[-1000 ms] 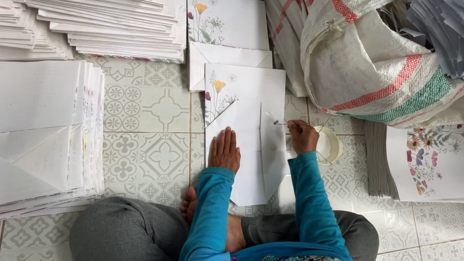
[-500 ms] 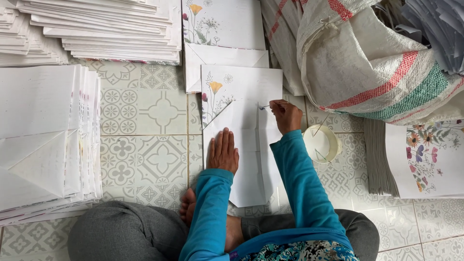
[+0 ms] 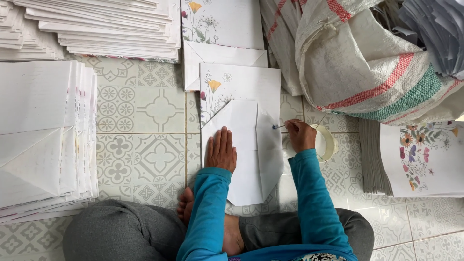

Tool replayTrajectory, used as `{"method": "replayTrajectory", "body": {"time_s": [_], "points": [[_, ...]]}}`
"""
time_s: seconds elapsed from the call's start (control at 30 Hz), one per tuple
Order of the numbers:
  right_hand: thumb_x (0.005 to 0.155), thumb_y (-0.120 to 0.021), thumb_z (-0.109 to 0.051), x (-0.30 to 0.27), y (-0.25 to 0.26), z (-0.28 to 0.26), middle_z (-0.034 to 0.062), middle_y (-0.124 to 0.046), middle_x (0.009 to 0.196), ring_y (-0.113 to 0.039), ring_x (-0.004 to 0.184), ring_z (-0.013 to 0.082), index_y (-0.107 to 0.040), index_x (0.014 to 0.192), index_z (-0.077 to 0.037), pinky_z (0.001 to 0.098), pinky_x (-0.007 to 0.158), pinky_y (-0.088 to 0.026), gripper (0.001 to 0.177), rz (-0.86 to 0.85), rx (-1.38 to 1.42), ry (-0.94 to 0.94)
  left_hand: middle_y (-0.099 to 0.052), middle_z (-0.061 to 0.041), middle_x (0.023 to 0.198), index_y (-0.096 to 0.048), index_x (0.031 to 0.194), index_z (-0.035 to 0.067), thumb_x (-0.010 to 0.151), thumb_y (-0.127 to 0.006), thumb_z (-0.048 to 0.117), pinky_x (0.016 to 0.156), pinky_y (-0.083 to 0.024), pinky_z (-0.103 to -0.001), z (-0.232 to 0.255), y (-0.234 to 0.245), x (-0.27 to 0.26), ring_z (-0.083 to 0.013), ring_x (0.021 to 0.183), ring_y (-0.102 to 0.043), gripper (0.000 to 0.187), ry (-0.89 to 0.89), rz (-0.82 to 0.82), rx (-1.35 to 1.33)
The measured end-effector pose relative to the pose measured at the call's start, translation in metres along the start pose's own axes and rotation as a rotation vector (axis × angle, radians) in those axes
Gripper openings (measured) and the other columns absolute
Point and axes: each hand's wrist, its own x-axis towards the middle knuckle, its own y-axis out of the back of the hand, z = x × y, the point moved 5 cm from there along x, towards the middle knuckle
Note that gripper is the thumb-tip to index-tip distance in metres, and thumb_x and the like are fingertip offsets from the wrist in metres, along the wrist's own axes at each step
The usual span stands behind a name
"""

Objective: Manually applying glue to printed paper sheets and folding them into envelopes.

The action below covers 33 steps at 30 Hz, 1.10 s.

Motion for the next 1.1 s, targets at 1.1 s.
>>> {"method": "replayTrajectory", "body": {"time_s": [1.1], "points": [[0.097, -0.076, -0.017, 0.046, -0.033, -0.047, 0.0088, -0.077, 0.084, -0.075, 0.081, 0.0252, -0.081, 0.1, -0.01, 0.0362, 0.072, -0.063, 0.009, 0.031, 0.125, 0.235, -0.024, -0.008, 0.168, -0.027, 0.16, 0.013, 0.107, -0.023, 0.041, 0.128, -0.008, -0.046, 0.001, -0.009, -0.001, -0.0242, 0.155, -0.02, 0.06, -0.007, 0.02, -0.021]]}}
